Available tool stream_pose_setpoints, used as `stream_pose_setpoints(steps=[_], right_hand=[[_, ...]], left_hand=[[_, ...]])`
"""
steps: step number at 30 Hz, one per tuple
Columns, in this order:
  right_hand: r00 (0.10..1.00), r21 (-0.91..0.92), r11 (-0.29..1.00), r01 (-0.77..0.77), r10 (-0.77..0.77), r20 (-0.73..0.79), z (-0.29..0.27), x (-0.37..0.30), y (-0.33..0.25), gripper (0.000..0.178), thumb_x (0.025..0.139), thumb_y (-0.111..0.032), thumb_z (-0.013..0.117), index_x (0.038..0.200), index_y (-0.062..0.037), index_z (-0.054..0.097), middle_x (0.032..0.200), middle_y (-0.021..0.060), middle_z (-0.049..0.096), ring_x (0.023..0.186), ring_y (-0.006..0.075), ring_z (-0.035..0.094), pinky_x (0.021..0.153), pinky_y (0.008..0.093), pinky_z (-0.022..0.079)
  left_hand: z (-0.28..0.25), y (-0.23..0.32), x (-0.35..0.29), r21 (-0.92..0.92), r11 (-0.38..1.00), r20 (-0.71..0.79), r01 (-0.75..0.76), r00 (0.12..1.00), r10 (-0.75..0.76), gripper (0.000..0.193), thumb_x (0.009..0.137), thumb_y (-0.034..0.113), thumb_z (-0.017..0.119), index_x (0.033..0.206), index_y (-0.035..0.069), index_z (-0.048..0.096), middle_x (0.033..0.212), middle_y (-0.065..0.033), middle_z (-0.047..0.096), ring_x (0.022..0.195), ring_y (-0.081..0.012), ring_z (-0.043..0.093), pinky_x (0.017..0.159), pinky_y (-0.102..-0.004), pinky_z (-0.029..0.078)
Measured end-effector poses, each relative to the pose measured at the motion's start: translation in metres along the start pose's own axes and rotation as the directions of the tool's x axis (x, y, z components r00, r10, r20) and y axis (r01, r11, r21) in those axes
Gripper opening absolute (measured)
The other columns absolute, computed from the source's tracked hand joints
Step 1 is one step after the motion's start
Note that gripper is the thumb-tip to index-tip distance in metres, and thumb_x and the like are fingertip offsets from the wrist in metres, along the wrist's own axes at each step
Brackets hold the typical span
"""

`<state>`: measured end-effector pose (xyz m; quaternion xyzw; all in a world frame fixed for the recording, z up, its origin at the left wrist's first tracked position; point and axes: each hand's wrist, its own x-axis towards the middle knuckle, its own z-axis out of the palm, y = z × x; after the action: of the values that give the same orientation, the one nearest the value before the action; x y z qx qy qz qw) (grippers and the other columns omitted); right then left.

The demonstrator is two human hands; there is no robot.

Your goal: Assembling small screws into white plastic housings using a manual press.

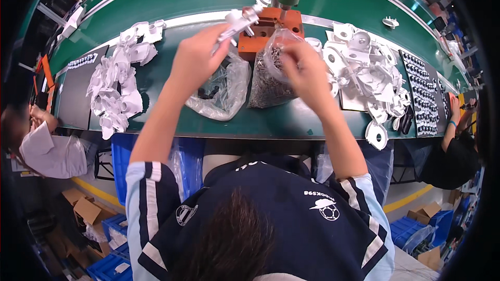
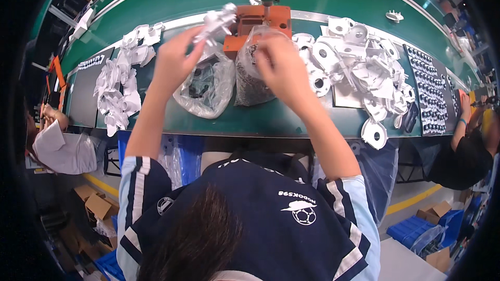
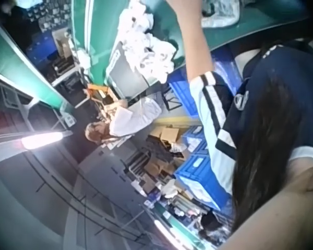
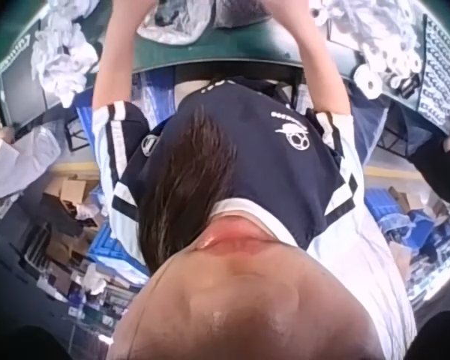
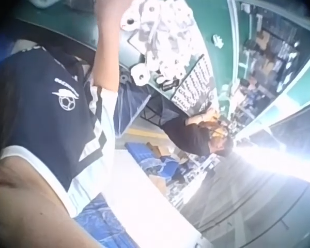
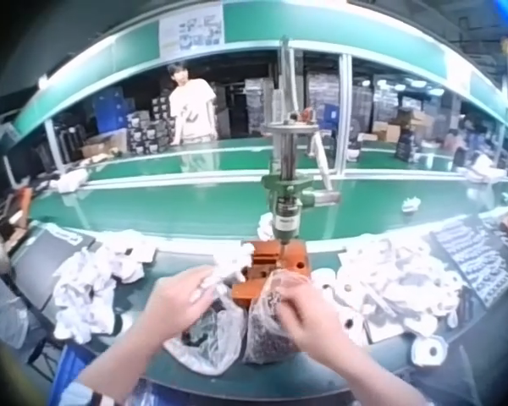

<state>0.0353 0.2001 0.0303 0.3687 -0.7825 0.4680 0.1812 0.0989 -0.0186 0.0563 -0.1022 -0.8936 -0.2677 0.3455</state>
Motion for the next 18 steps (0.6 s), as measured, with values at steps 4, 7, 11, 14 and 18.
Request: stream_pose_setpoints(steps=[4, 7, 11, 14, 18], right_hand=[[0.993, -0.053, 0.992, 0.116, -0.116, 0.006, 0.012, -0.014, 0.011, 0.008, 0.074, -0.003, 0.063, 0.081, -0.0017, 0.059, 0.07, 0.0106, 0.055, 0.064, 0.0255, 0.055, 0.058, 0.0325, 0.044], [0.992, -0.037, 0.991, 0.126, -0.126, -0.011, 0.012, -0.015, 0.014, 0.007, 0.074, -0.002, 0.062, 0.08, -0.0019, 0.059, 0.068, 0.0089, 0.054, 0.062, 0.0231, 0.055, 0.056, 0.0317, 0.044], [0.994, -0.035, 0.993, 0.111, -0.111, 0.001, 0.012, -0.017, 0.014, 0.007, 0.074, -0.002, 0.063, 0.08, -0.0018, 0.059, 0.067, 0.0084, 0.054, 0.062, 0.0227, 0.054, 0.056, 0.0317, 0.044], [0.995, -0.038, 0.994, 0.101, -0.102, -0.002, 0.01, -0.016, 0.013, 0.007, 0.074, -0.002, 0.063, 0.08, -0.0015, 0.059, 0.067, 0.0085, 0.054, 0.061, 0.0229, 0.054, 0.056, 0.0317, 0.043], [0.997, -0.021, 0.997, 0.078, -0.078, -0.006, 0.012, -0.015, 0.013, 0.007, 0.074, -0.002, 0.063, 0.079, -0.0015, 0.059, 0.067, 0.0088, 0.054, 0.061, 0.0235, 0.054, 0.056, 0.0315, 0.043]], left_hand=[[0.043, -0.043, 0.011, 0.16, 0.946, 0.209, -0.282, 0.946, 0.247, 0.023, 0.077, 0.01, 0.061, 0.099, 0.001, 0.059, 0.096, -0.015, 0.063, 0.084, -0.0312, 0.062, 0.073, -0.0362, 0.051], [0.067, -0.051, 0.019, 0.151, 0.932, 0.24, -0.33, 0.927, 0.289, 0.021, 0.077, 0.009, 0.062, 0.096, 0.001, 0.059, 0.096, -0.0145, 0.063, 0.082, -0.0308, 0.062, 0.071, -0.0371, 0.051], [0.088, -0.051, 0.035, 0.146, 0.931, 0.239, -0.335, 0.925, 0.295, 0.016, 0.08, 0.013, 0.06, 0.092, 0.004, 0.058, 0.096, -0.0139, 0.063, 0.08, -0.0321, 0.061, 0.068, -0.0385, 0.051], [0.087, -0.056, 0.042, 0.112, 0.934, 0.296, -0.34, 0.909, 0.295, 0.014, 0.081, 0.016, 0.058, 0.09, 0.004, 0.057, 0.095, -0.0142, 0.062, 0.079, -0.033, 0.061, 0.067, -0.039, 0.051], [0.083, -0.056, 0.038, 0.045, 0.943, 0.315, -0.33, 0.9, 0.3, 0.013, 0.082, 0.016, 0.058, 0.086, 0.003, 0.056, 0.093, -0.0143, 0.061, 0.078, -0.0337, 0.06, 0.067, -0.0404, 0.05]])
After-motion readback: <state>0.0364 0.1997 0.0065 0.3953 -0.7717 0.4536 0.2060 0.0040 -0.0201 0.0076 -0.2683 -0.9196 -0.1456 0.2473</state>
